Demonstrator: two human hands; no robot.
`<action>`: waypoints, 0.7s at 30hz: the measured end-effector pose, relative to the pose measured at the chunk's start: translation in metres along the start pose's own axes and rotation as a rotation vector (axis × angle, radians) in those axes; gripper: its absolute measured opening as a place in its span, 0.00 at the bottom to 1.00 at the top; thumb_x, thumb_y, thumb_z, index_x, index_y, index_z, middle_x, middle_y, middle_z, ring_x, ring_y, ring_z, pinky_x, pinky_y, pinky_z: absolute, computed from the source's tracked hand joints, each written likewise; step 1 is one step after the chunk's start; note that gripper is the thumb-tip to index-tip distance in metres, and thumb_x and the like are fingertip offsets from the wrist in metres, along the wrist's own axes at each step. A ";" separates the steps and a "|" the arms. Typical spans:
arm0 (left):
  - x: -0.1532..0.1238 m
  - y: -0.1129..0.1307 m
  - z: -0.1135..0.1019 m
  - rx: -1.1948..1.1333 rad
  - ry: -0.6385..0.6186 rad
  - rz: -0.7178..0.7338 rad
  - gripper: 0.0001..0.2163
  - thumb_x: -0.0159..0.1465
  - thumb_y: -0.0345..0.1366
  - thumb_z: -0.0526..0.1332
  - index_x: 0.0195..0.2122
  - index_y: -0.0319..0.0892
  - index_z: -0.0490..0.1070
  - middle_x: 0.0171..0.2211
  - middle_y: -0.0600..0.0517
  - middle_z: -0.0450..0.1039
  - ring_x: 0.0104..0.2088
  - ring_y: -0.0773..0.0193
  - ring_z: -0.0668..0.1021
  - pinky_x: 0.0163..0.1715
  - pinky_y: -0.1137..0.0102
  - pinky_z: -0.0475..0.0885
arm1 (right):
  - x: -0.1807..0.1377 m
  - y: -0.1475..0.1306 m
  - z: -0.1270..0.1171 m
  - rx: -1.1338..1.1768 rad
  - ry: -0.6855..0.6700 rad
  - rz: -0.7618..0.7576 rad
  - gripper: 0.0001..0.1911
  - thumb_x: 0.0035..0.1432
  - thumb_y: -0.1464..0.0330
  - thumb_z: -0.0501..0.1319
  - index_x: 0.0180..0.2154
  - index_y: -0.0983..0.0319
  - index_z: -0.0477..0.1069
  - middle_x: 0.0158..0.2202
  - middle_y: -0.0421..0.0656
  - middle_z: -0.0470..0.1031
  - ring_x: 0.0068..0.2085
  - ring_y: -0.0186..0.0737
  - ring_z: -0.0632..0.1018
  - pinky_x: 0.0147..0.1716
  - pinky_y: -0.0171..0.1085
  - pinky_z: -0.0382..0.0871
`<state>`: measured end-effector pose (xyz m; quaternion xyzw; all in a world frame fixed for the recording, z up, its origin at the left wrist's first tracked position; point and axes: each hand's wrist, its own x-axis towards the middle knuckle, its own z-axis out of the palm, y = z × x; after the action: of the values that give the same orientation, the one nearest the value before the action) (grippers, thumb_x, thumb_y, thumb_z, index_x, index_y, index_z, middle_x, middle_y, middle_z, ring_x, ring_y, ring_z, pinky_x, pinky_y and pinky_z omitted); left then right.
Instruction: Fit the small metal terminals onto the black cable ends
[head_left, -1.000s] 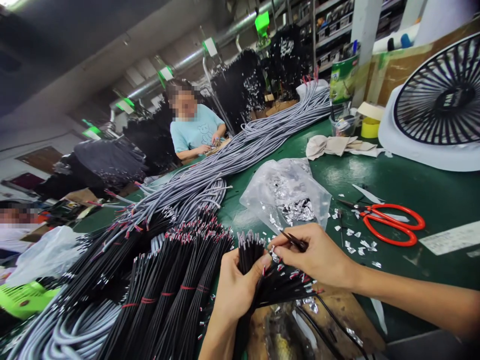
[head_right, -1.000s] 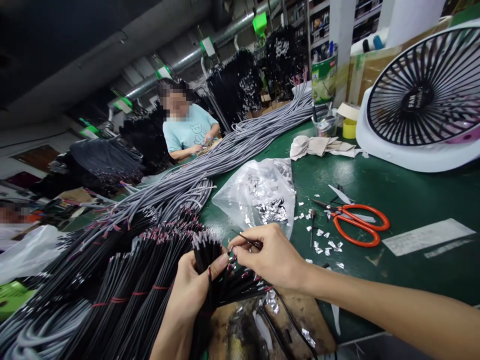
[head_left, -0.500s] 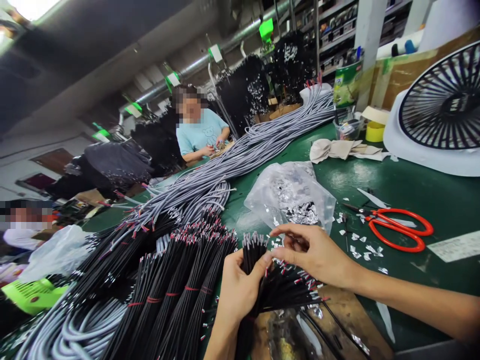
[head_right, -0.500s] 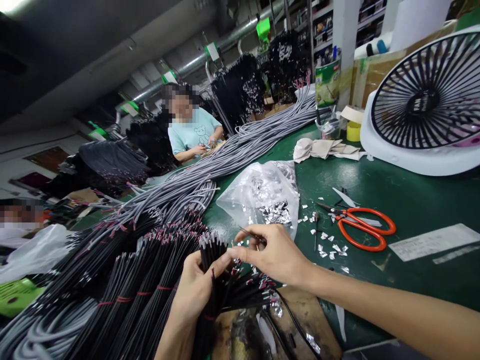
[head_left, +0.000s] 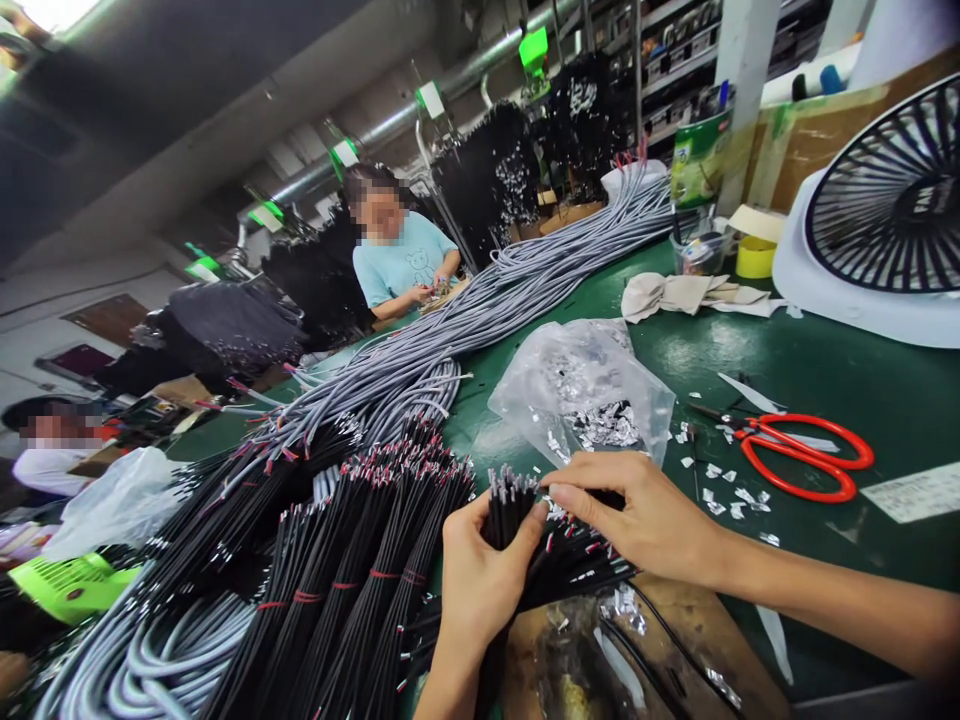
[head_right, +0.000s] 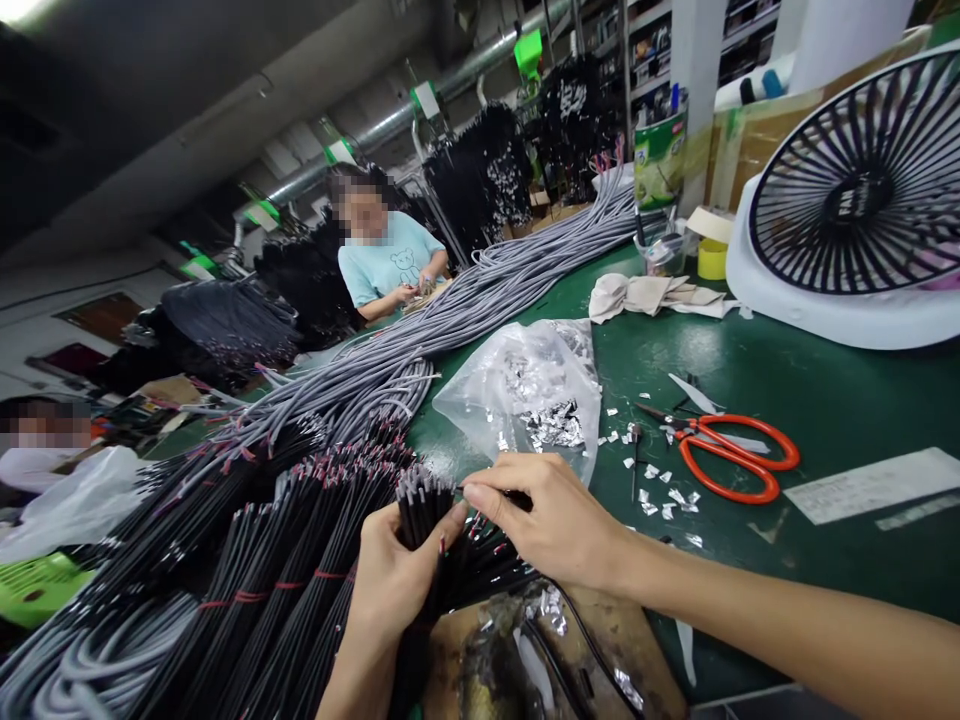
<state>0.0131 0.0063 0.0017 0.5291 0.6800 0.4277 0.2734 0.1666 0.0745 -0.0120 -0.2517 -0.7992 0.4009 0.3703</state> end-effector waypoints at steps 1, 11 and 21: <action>0.000 0.000 0.001 0.004 0.000 -0.002 0.09 0.54 0.38 0.63 0.24 0.35 0.73 0.19 0.56 0.65 0.21 0.70 0.63 0.19 0.77 0.59 | 0.001 0.000 -0.001 -0.014 -0.006 0.000 0.13 0.62 0.66 0.52 0.36 0.61 0.75 0.26 0.39 0.72 0.29 0.32 0.71 0.30 0.33 0.61; 0.000 0.001 0.003 -0.071 0.056 0.003 0.08 0.52 0.36 0.65 0.29 0.37 0.72 0.24 0.55 0.71 0.25 0.68 0.70 0.25 0.76 0.65 | 0.000 0.000 -0.004 -0.102 -0.039 0.003 0.13 0.61 0.67 0.52 0.31 0.62 0.75 0.24 0.37 0.70 0.27 0.30 0.68 0.28 0.32 0.58; -0.001 0.003 -0.001 -0.135 0.063 -0.043 0.11 0.52 0.36 0.64 0.18 0.35 0.69 0.15 0.56 0.66 0.18 0.71 0.65 0.18 0.77 0.60 | 0.000 0.000 -0.001 -0.038 -0.002 0.022 0.13 0.61 0.67 0.53 0.32 0.61 0.76 0.26 0.39 0.73 0.28 0.32 0.70 0.30 0.33 0.60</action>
<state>0.0138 0.0054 0.0052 0.4812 0.6690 0.4830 0.2959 0.1670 0.0749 -0.0112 -0.2669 -0.8043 0.3898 0.3603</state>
